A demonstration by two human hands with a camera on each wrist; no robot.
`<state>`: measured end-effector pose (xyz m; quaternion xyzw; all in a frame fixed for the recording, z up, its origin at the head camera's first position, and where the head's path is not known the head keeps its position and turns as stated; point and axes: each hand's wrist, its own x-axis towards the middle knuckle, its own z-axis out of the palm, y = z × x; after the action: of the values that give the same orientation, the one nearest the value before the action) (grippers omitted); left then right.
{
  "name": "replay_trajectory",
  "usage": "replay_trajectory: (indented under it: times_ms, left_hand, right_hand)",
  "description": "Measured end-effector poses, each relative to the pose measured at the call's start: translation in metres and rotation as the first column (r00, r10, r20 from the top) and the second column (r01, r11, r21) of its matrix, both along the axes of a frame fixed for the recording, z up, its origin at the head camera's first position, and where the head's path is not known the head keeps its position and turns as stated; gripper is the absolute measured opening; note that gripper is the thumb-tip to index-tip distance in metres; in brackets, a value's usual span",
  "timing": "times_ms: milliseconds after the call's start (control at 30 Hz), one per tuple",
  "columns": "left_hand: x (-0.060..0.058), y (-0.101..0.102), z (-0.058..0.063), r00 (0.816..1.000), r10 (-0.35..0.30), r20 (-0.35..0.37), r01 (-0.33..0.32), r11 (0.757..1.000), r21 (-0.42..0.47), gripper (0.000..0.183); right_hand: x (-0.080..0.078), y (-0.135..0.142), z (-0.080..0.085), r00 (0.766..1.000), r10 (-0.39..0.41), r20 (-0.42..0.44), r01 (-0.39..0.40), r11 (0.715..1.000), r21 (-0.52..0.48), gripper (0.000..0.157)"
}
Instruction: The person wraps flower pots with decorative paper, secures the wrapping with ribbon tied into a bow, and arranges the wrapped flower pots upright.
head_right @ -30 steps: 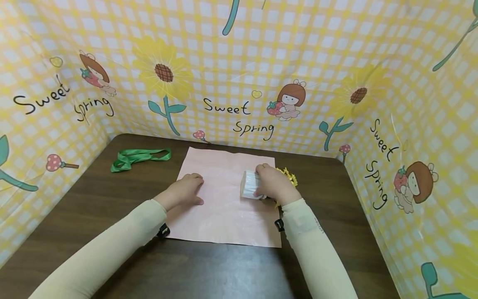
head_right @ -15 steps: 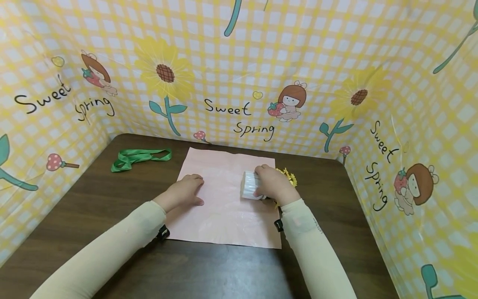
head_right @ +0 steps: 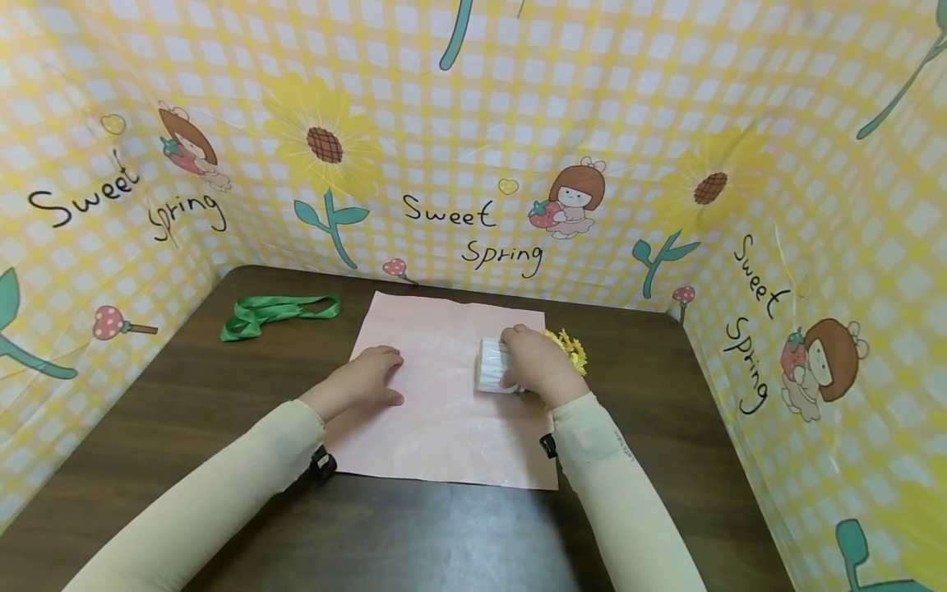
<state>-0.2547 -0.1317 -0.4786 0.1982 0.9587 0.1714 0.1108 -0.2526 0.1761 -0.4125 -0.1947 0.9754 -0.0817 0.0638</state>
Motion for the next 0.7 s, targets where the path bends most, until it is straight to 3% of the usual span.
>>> replay_trajectory:
  times_ms: [133,233,333,467,567,700]
  left_hand:
    - [-0.003,-0.012,0.0,0.999,0.046,0.018,-0.048,0.995,0.083,0.061]
    - [-0.005,-0.025,0.003,0.992,0.122,0.027,-0.124,0.986,0.112,0.059]
    - [-0.005,-0.039,0.008,0.975,0.213,0.067,-0.22,0.967,0.131,0.062]
    - [-0.005,-0.054,0.015,0.94,0.295,0.173,-0.327,0.924,0.2,0.066]
    - [-0.005,-0.062,0.018,0.895,0.333,0.297,-0.416,0.864,0.283,0.07]
    - [-0.005,-0.066,0.019,0.797,0.346,0.495,-0.562,0.725,0.398,0.074]
  right_hand:
    - [0.0,-0.002,-0.002,1.0,0.015,-0.014,-0.015,1.0,0.026,0.067]
    - [0.001,-0.003,-0.002,1.0,0.017,-0.019,-0.017,0.999,0.036,0.068]
    - [0.001,-0.002,-0.002,1.0,0.018,-0.021,-0.017,0.999,0.043,0.067]
    - [0.0,-0.002,-0.001,0.999,0.017,-0.03,-0.015,0.999,0.05,0.066]
    - [0.0,-0.001,-0.002,0.999,0.019,-0.033,-0.018,0.999,0.049,0.066]
    - [0.0,-0.001,-0.001,0.999,0.024,-0.033,-0.023,0.999,0.045,0.068]
